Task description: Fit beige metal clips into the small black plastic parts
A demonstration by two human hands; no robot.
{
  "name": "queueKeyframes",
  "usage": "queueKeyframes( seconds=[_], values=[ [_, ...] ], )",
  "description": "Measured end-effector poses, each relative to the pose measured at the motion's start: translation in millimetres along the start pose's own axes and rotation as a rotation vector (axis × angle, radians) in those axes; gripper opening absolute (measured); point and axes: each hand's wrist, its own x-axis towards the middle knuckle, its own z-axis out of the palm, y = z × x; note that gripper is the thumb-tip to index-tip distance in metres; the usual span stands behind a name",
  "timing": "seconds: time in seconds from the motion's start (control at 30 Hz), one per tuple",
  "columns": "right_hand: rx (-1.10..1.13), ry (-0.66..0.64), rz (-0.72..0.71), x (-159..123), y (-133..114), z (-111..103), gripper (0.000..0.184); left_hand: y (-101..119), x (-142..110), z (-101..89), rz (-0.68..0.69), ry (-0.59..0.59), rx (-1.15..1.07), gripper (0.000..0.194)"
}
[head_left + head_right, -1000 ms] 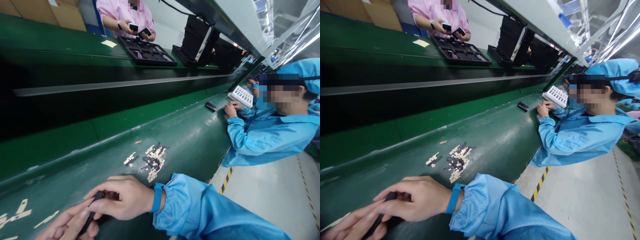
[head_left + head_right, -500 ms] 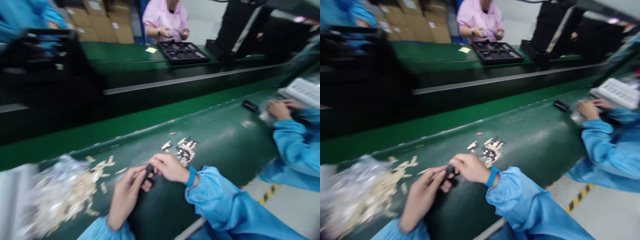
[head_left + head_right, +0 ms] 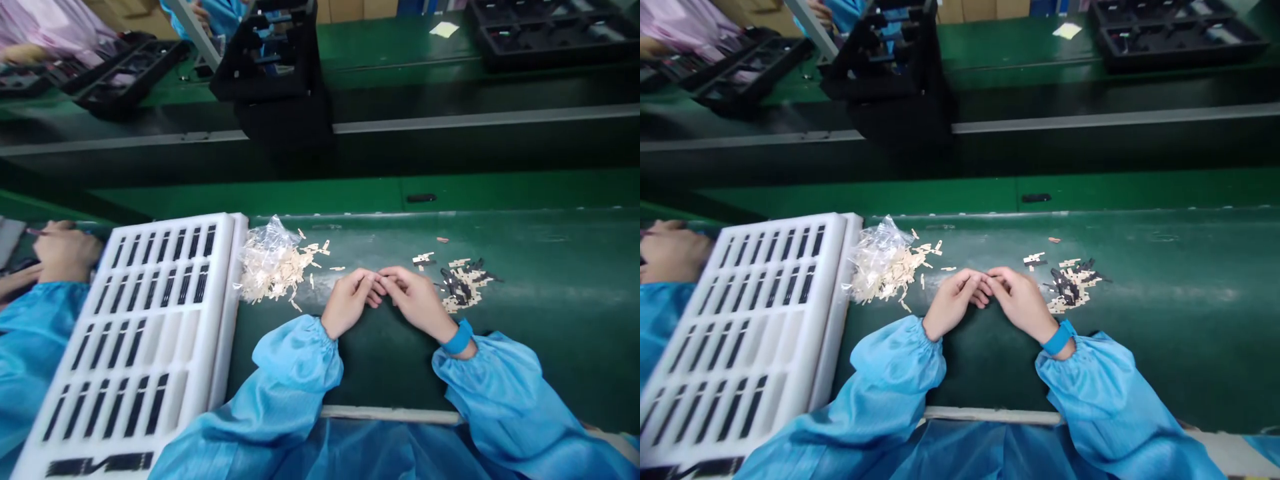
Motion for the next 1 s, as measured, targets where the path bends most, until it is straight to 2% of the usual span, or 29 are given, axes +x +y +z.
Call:
queueKeyframes(
  seconds=[0.07, 0.17, 0.27, 0.33, 0.4, 0.53, 0.6, 0.7, 0.87, 1.0],
  values=[
    [-0.197, -0.039, -0.103, -2.3, 1.1, 4.9, 0.021, -0.7, -0.7, -0.5, 0.018, -0.001, 0.027, 0.047],
    [-0.241, -0.015, -0.124, -2.1, 2.1, 0.0, 0.020, -2.0, -1.4, -0.6, 0.029, -0.028, 0.045, 0.043],
    [-0.281, 0.177, -0.140, 1.3, 2.8, -20.1, 0.019, -3.3, -1.4, -0.2, 0.021, -0.046, 0.048, 0.042],
    [-0.406, 0.359, -0.191, 3.8, 3.4, -38.9, 0.018, -4.3, -1.3, 0.0, 0.020, -0.043, 0.054, 0.041],
    [-0.564, 0.434, -0.255, 5.2, 5.3, -57.6, 0.016, -5.1, -1.3, 0.0, 0.025, -0.042, 0.066, 0.039],
    [-0.753, 0.283, -0.365, 4.1, 15.4, -80.4, 0.017, -4.9, -1.9, 0.0, 0.029, -0.048, 0.084, 0.036],
    [-0.829, 0.213, -0.388, 3.0, 21.6, -82.8, 0.021, -4.4, -2.2, -0.1, 0.028, -0.044, 0.088, 0.036],
    [-0.908, 0.175, -0.382, 2.8, 26.3, -80.9, 0.023, -3.5, -2.7, -0.3, 0.030, -0.044, 0.083, 0.038],
    [-0.875, 0.202, -0.402, 6.2, 20.6, -81.6, 0.026, -2.1, -3.2, -0.4, 0.030, -0.045, 0.089, 0.040],
    [-0.756, 0.293, -0.355, 5.4, 13.3, -90.6, 0.015, -1.0, -3.2, -0.2, 0.031, -0.044, 0.106, 0.041]
  ],
)
